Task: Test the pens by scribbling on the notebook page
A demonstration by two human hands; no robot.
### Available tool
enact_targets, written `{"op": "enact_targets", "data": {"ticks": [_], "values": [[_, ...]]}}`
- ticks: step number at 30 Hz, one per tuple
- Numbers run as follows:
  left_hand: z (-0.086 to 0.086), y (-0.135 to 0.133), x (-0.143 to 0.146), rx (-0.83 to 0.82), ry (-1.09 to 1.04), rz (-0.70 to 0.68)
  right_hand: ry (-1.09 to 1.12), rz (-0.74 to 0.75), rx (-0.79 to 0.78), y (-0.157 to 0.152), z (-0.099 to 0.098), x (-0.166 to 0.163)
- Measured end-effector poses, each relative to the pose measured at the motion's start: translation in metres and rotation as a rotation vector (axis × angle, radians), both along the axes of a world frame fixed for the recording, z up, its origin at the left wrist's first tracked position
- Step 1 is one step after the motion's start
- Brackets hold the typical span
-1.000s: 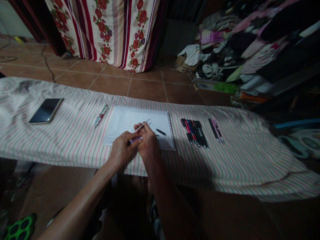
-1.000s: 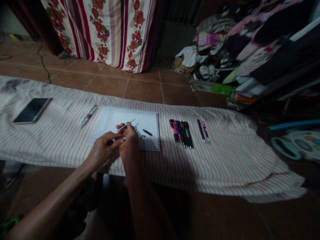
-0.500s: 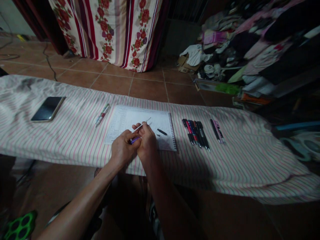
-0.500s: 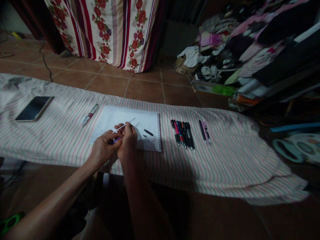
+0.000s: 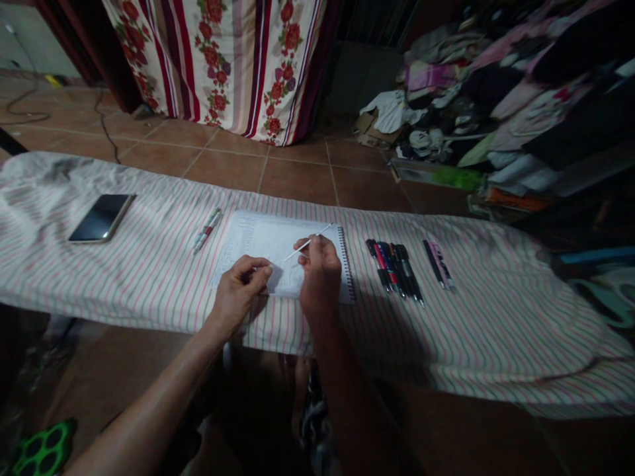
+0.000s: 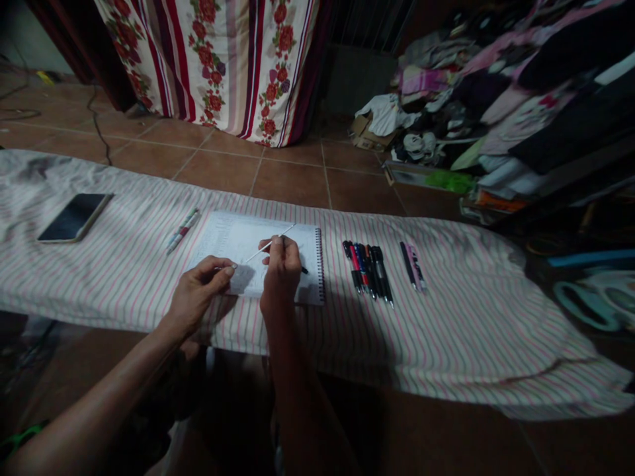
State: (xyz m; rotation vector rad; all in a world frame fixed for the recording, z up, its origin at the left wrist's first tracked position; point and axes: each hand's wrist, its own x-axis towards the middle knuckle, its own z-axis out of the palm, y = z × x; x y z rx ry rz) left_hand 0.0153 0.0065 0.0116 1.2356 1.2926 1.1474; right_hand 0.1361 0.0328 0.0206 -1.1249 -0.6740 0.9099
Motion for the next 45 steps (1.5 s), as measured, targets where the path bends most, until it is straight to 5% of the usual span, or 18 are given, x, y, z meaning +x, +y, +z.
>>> {"op": "enact_targets", "data": {"ticks": [17,45], "values": [[0.003,-0.003,0.000,-0.091,-0.200,0.006,-0.312,-0.011,0.146,-0.006,0.005,-0.014],[0.001,-0.003,0.002,-0.108,-0.287,0.004,-0.226,0.135,0.157,-0.004,0.001,-0.012]]}}
